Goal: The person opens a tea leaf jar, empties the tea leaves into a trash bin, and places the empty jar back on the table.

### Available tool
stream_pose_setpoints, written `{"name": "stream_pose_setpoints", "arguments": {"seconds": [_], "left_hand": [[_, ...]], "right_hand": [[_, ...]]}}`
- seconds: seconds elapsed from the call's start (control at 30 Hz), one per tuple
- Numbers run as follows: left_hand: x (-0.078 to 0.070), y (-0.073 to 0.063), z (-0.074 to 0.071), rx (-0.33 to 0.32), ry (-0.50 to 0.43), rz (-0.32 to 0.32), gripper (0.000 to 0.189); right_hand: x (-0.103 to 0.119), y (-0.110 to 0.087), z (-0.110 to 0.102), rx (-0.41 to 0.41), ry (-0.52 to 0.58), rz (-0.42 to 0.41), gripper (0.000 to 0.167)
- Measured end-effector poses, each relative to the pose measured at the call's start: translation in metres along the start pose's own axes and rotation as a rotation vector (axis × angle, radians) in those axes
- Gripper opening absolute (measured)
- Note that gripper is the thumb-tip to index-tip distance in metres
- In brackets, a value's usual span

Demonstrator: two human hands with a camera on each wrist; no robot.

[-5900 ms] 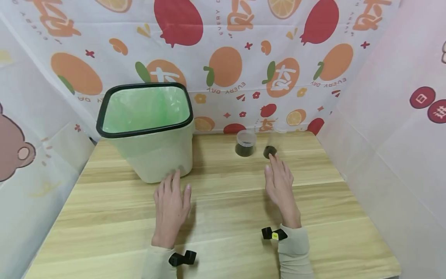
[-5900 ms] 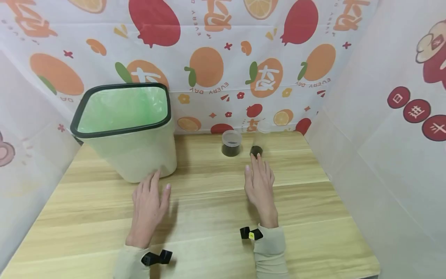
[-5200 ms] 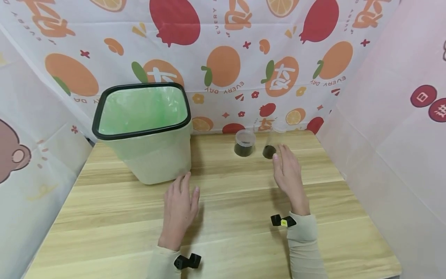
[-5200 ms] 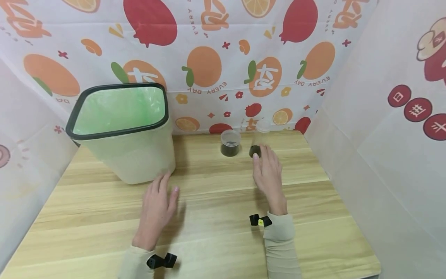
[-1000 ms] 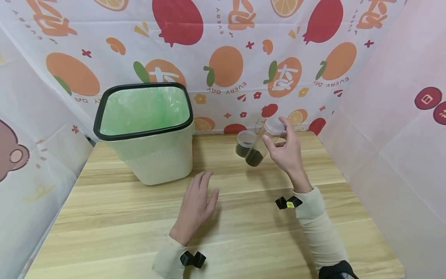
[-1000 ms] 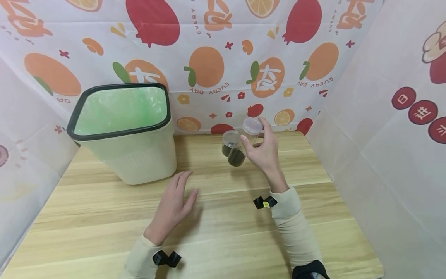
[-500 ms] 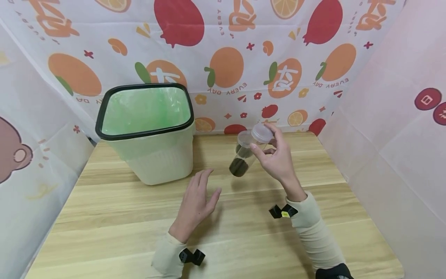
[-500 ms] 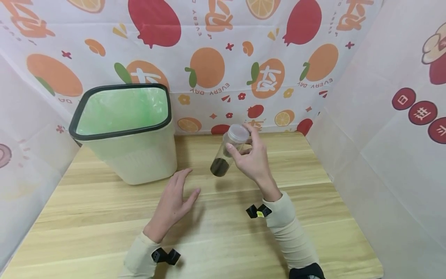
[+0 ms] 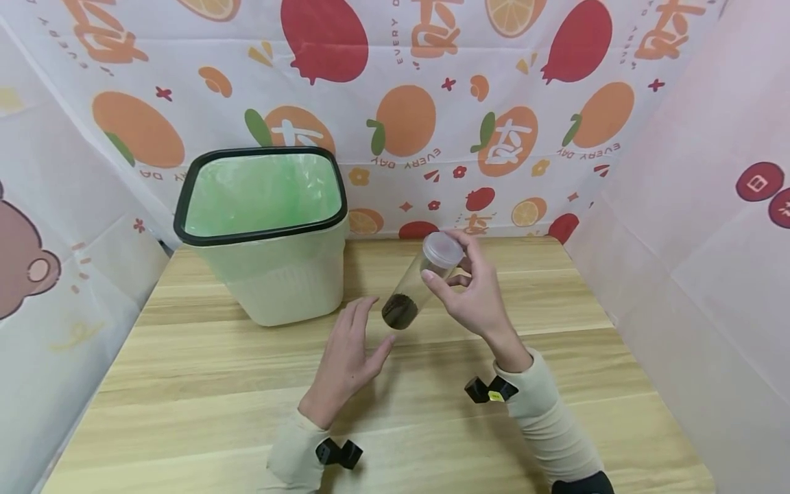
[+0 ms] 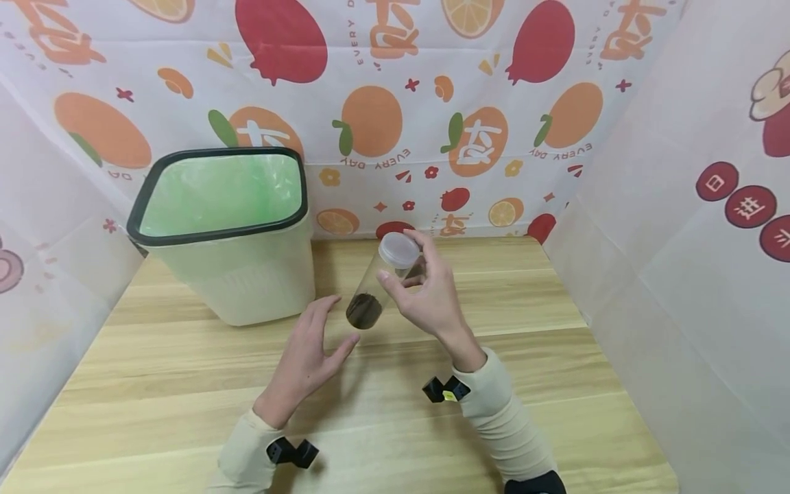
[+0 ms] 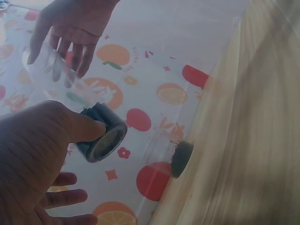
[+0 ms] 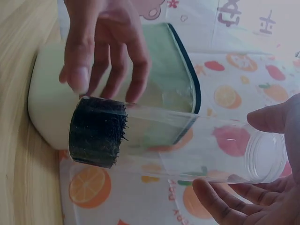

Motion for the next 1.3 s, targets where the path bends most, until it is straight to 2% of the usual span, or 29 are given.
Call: {"name": "stream_pose_setpoints", "arguments": {"seconds": [0.3,0.57,0.77,0.93,1.17,1.3], "left_hand": [[-0.005,0.004,-0.002,-0.007,-0.085,-0.011,0.078],[-0.011,0.004,-0.004,-0.033,-0.102,0.011,0.077],[-0.01,0.002,-0.007,-0.055,-0.104,0.006,0.075],[-0.007,-0.001,-0.009,-0.077,-0.093,-0.003,0.076],[-0.005,-0.005,-0.012,-0.094,-0.078,0.008,0.075],[-0.003,-0.007,-0.014,-0.109,-0.052,0.011,0.074]], "right_hand": [[0.012,-0.01,0.015,0.05,0.058,0.002,0.067],[0.015,-0.018,0.027,0.099,0.092,0.009,0.064],[0.017,-0.022,0.034,0.124,0.08,0.0,0.065],[0.023,-0.025,0.034,0.121,-0.007,-0.035,0.065],[0.03,-0.026,0.029,0.058,-0.196,-0.095,0.053],[0.036,-0.024,0.027,0.028,-0.321,-0.123,0.051]]}}
Point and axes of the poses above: each hand's wrist, its own y-axis towards the middle knuckle, its own z-axis out of the palm, x = y × z, the point moved 10 cm from there along y, towards the middle knuckle, and after that the axes turned 13 degrees about -y, right-handed, at the moved point
